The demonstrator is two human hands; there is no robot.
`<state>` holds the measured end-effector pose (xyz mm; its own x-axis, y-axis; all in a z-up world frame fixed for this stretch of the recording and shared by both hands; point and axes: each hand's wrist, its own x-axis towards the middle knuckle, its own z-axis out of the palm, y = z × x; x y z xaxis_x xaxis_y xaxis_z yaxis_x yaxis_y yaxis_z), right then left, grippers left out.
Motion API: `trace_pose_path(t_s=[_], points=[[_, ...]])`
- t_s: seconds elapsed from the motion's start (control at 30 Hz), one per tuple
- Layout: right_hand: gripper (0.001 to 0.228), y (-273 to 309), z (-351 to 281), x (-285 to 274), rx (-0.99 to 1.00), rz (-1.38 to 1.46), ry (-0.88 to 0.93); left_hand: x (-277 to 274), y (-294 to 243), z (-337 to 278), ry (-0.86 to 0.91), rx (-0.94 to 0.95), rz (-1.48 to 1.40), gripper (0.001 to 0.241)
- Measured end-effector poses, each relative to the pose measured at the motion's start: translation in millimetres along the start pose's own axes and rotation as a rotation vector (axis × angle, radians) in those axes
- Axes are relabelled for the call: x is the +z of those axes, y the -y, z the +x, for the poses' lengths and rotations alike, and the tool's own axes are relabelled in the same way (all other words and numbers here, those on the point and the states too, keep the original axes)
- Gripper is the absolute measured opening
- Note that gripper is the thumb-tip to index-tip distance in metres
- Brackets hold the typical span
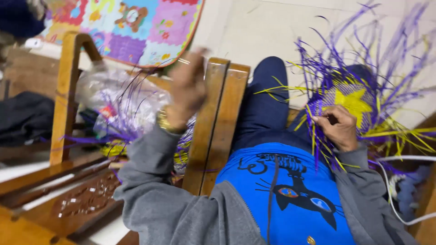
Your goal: Weaving colored plastic strands into a circular pattern to create a basket or decorative mat.
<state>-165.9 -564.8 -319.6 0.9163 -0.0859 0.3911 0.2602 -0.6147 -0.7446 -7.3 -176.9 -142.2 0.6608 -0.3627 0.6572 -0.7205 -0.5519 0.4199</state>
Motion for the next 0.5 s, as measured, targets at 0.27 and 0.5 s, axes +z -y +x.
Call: trace_pose_path(t_s=[0.27, 0.5], points=[[0.034, 69, 18, -32, -0.428, -0.191, -0.294, 169, -136, -37, 0.373, 0.33, -0.057, 0.023], [0.017, 42, -8, -19, -0.237, 0.028, -0.235, 199, -141, -52, 0.274, 0.38, -0.079, 0.011]])
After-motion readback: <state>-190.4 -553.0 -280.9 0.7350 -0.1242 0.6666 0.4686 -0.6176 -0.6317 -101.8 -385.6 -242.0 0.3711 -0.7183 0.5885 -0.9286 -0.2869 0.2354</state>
